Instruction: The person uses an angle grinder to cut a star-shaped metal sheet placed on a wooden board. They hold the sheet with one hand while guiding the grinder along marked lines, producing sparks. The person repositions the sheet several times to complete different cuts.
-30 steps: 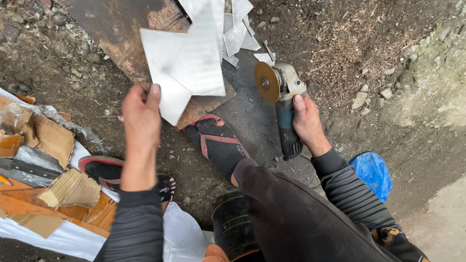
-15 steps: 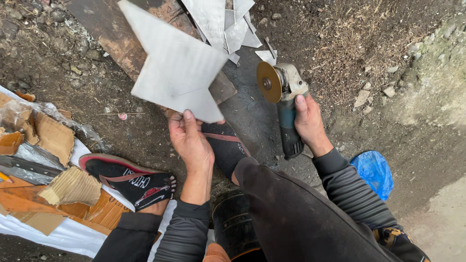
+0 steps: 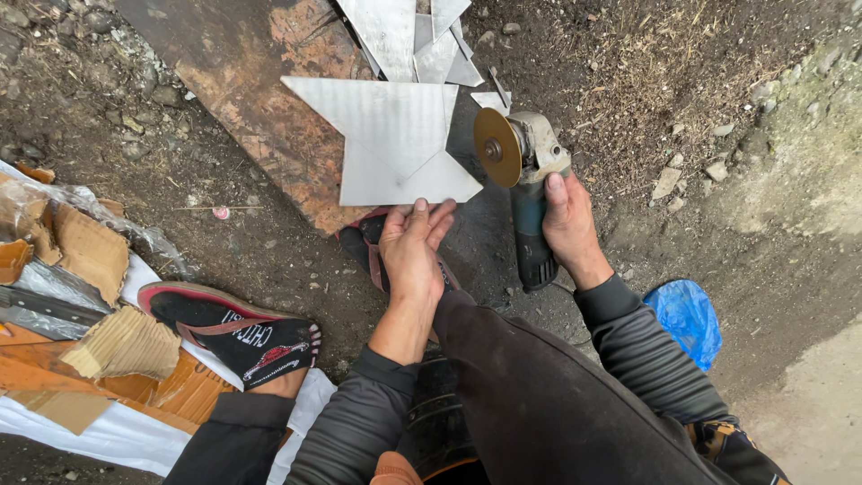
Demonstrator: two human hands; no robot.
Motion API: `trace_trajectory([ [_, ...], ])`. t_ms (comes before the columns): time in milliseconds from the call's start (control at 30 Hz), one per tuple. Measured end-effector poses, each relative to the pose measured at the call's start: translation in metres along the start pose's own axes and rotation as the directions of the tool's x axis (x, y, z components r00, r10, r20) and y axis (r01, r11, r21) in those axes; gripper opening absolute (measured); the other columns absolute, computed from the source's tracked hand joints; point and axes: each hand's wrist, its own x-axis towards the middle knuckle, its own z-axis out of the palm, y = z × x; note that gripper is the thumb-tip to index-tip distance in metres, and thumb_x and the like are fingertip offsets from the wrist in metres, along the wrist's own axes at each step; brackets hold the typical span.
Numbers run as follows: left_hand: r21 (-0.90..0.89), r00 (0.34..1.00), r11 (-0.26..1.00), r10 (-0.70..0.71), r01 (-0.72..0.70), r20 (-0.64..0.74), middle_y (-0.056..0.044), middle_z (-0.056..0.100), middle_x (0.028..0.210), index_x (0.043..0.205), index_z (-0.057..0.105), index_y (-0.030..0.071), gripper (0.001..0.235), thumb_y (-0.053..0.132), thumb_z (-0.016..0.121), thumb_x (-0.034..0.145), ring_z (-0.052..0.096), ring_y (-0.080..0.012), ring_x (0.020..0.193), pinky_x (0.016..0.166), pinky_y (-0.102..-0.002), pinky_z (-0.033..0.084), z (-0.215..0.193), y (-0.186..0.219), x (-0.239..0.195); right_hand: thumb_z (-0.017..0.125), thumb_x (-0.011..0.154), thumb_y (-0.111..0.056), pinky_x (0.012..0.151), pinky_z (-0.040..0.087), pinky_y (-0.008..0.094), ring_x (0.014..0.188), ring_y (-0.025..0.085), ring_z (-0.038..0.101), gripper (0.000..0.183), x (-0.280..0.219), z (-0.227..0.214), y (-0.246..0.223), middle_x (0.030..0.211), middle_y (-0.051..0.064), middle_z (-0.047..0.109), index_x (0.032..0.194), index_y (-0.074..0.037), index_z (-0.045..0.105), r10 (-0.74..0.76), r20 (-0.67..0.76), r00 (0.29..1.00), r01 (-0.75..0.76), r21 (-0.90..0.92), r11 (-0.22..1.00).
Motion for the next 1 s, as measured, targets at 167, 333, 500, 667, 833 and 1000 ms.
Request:
trace_trajectory([
  [167, -0.165, 0.999, 0.985, 0.047, -0.049, -0.014, -0.014, 0.066, 0.109, 0.111, 0.053, 0.002, 0.016, 0.011, 0.061, 0.102, 0.075, -0.0318, 0.104, 0.091, -0.041, 0.063, -0.003, -0.005, 0.003, 0.039, 0.109, -0.06, 0.069, 0.059, 0.031, 0.079, 0.019, 0.072, 0.07, -0.001, -0.001, 0.002, 0.105, 0.012, 0.07, 0.144, 0.0, 0.049, -0.042, 0.004, 0.999, 0.042, -0.001, 0.999],
  [333, -0.159, 0.996, 0.987, -0.028, 0.014, -0.088, -0.012, 0.065, 0.112, 0.116, 0.055, 0.007, 0.02, 0.018, 0.061, 0.101, 0.072, -0.0269, 0.087, 0.071, -0.036, 0.058, 0.005, -0.009, 0.004, 0.04, 0.107, -0.058, 0.066, 0.059, 0.032, 0.076, 0.019, 0.072, 0.069, 0.001, -0.001, -0.002, 0.104, 0.013, 0.068, 0.144, 0.0, 0.047, 0.003, 0.011, 1.0, -0.004, 0.067, 0.998],
  [500, -0.217, 0.999, 0.976, -0.007, 0.0, -0.034, -0.017, 0.065, 0.123, 0.12, 0.053, 0.005, 0.025, 0.022, 0.061, 0.102, 0.072, -0.0263, 0.086, 0.07, -0.034, 0.059, 0.02, -0.011, 0.007, 0.04, 0.107, -0.06, 0.065, 0.06, 0.032, 0.075, 0.02, 0.072, 0.07, 0.001, 0.001, -0.008, 0.103, 0.012, 0.069, 0.144, 0.0, 0.046, 0.012, 0.02, 1.0, -0.014, 0.084, 0.996],
  [667, 0.012, 0.992, 0.993, -0.114, 0.114, 0.056, -0.025, 0.064, 0.134, 0.123, 0.052, 0.002, 0.034, 0.028, 0.057, 0.102, 0.075, -0.0291, 0.092, 0.072, -0.037, 0.063, 0.021, 0.006, 0.0, 0.039, 0.105, -0.063, 0.065, 0.06, 0.032, 0.075, 0.02, 0.074, 0.073, -0.001, 0.001, -0.009, 0.103, 0.013, 0.069, 0.142, 0.0, 0.047, 0.01, 0.03, 0.999, -0.011, 0.038, 0.999],
  [833, 0.615, 0.992, 0.788, -0.074, -0.005, 0.103, -0.019, 0.075, 0.118, 0.118, 0.06, 0.004, 0.032, 0.031, 0.057, 0.101, 0.077, -0.0245, 0.085, 0.067, -0.034, 0.06, 0.02, 0.033, -0.015, 0.04, 0.105, -0.065, 0.066, 0.06, 0.032, 0.076, 0.02, 0.073, 0.075, 0.002, 0.001, -0.008, 0.103, 0.014, 0.069, 0.142, -0.001, 0.048, -0.007, 0.036, 0.999, 0.006, 0.027, 1.0],
  [1000, 0.847, 0.771, -0.025, 0.4, -0.532, 0.496, -0.011, 0.071, 0.115, 0.115, 0.067, 0.004, 0.024, 0.027, 0.066, 0.107, 0.069, -0.0264, 0.106, 0.09, -0.042, 0.058, 0.005, 0.069, -0.019, 0.039, 0.108, -0.064, 0.069, 0.059, 0.031, 0.08, 0.019, 0.073, 0.072, 0.008, -0.001, -0.009, 0.104, 0.013, 0.07, 0.143, -0.001, 0.052, -0.096, 0.047, 0.994, 0.1, -0.113, 0.989],
])
